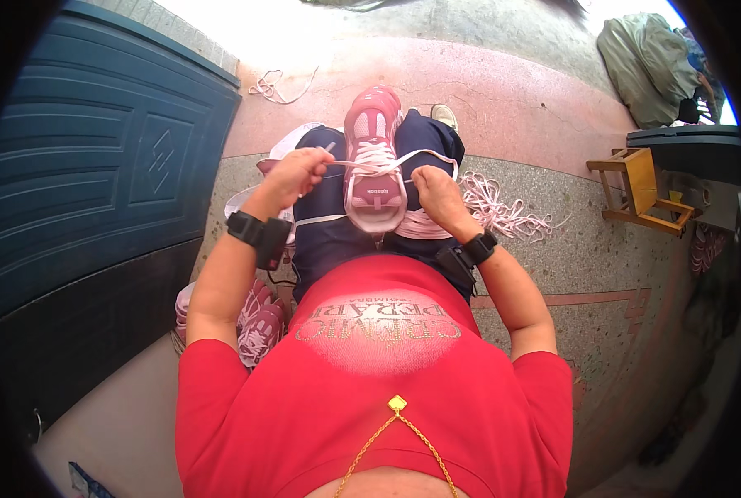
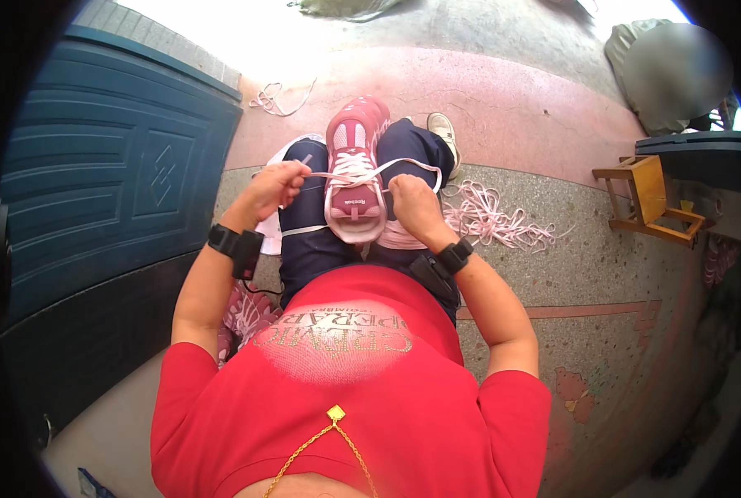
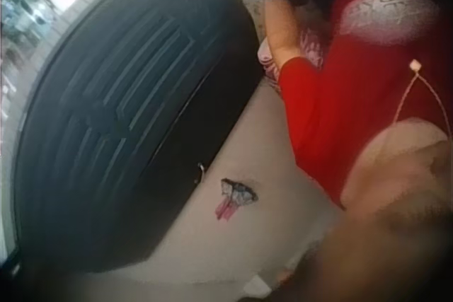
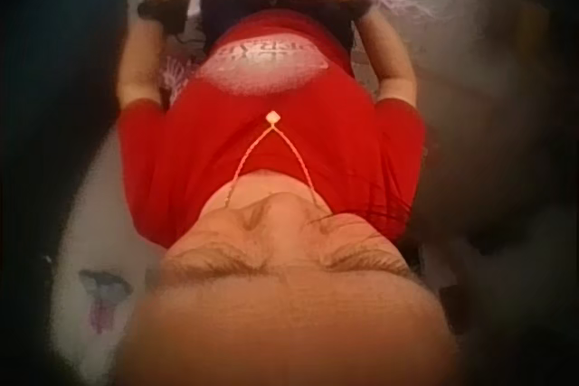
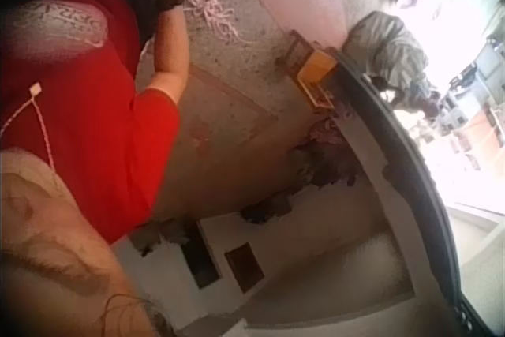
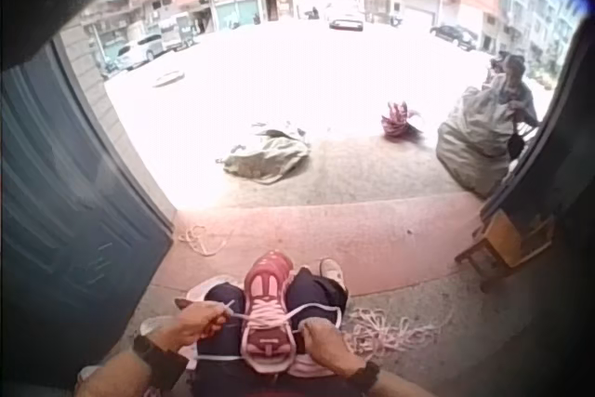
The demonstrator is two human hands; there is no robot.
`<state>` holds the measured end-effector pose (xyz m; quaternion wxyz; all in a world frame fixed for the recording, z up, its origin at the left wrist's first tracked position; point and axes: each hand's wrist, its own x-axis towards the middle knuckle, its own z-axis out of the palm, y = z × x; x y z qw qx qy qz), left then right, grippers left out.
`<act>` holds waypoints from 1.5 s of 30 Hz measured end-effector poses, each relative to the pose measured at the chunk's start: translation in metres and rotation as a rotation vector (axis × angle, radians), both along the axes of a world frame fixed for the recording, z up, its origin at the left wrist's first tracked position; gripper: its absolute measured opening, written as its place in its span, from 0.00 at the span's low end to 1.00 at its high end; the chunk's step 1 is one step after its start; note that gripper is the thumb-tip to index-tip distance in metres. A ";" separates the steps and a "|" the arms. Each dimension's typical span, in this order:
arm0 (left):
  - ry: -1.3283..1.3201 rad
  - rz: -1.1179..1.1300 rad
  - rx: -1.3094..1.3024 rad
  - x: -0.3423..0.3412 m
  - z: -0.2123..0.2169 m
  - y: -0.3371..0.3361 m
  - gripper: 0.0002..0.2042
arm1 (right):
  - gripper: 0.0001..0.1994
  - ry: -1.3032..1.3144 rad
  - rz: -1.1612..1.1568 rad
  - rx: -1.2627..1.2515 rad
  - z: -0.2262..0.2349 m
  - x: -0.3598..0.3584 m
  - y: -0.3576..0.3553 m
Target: The person sits on the floor and laces a pink sneaker by hand. They thread the laces through the eyelets, pull them tight, and tie a knot, repeating the process for multiple shoes.
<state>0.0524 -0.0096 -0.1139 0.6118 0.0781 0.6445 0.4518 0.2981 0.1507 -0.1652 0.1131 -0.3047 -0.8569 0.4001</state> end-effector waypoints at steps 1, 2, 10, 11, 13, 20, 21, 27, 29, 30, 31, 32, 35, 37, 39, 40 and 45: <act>0.068 -0.063 0.012 0.010 -0.003 0.002 0.09 | 0.10 0.018 -0.011 0.059 -0.004 -0.003 -0.001; 0.136 -0.125 0.023 0.017 -0.005 0.003 0.10 | 0.10 0.037 -0.021 0.118 -0.008 -0.005 -0.002; 0.496 -0.198 0.001 0.038 -0.020 -0.008 0.10 | 0.06 -0.057 -0.018 0.398 -0.018 -0.017 -0.012; 0.523 -0.181 -0.002 0.041 -0.021 -0.010 0.10 | 0.05 -0.069 -0.042 0.423 -0.020 -0.018 -0.013; 0.674 -0.169 0.031 0.044 -0.027 -0.017 0.11 | 0.07 -0.065 0.028 0.400 -0.015 -0.020 -0.018; 1.341 -0.409 0.150 0.054 -0.034 -0.013 0.08 | 0.07 -0.100 0.153 0.415 -0.004 -0.019 -0.008; 1.445 -0.473 0.153 0.054 -0.031 -0.013 0.07 | 0.06 -0.076 0.132 0.443 -0.005 -0.018 -0.009; 1.685 -0.669 0.195 0.055 -0.014 -0.008 0.05 | 0.06 -0.032 0.030 0.454 -0.004 -0.018 -0.014; 1.736 -0.745 0.214 0.059 -0.014 -0.002 0.05 | 0.07 -0.018 0.006 0.462 -0.006 -0.017 -0.013; 1.751 -0.792 0.215 0.061 -0.015 0.004 0.05 | 0.07 -0.003 0.004 0.479 -0.004 -0.017 -0.012; 1.766 -0.840 0.216 0.063 -0.016 0.006 0.05 | 0.07 0.012 0.002 0.496 -0.002 -0.017 -0.012; 1.734 -0.767 0.180 0.062 -0.015 0.005 0.06 | 0.07 0.027 0.001 0.512 0.001 -0.016 -0.012; 1.709 -0.561 0.093 0.062 -0.008 0.003 0.08 | 0.07 -0.011 0.082 0.513 0.013 -0.010 -0.011; 1.789 -0.430 0.051 0.071 0.002 -0.002 0.09 | 0.09 -0.084 0.116 0.525 0.020 -0.009 -0.015; 1.800 -0.453 0.061 0.081 -0.001 -0.006 0.10 | 0.09 -0.150 0.178 0.548 0.028 -0.008 -0.018; 1.792 -0.474 0.052 0.085 -0.006 -0.007 0.10 | 0.09 -0.154 0.189 0.534 0.026 -0.008 -0.017; 1.247 -0.264 0.043 0.075 -0.016 -0.009 0.09 | 0.10 -0.058 0.228 0.278 0.004 -0.005 0.007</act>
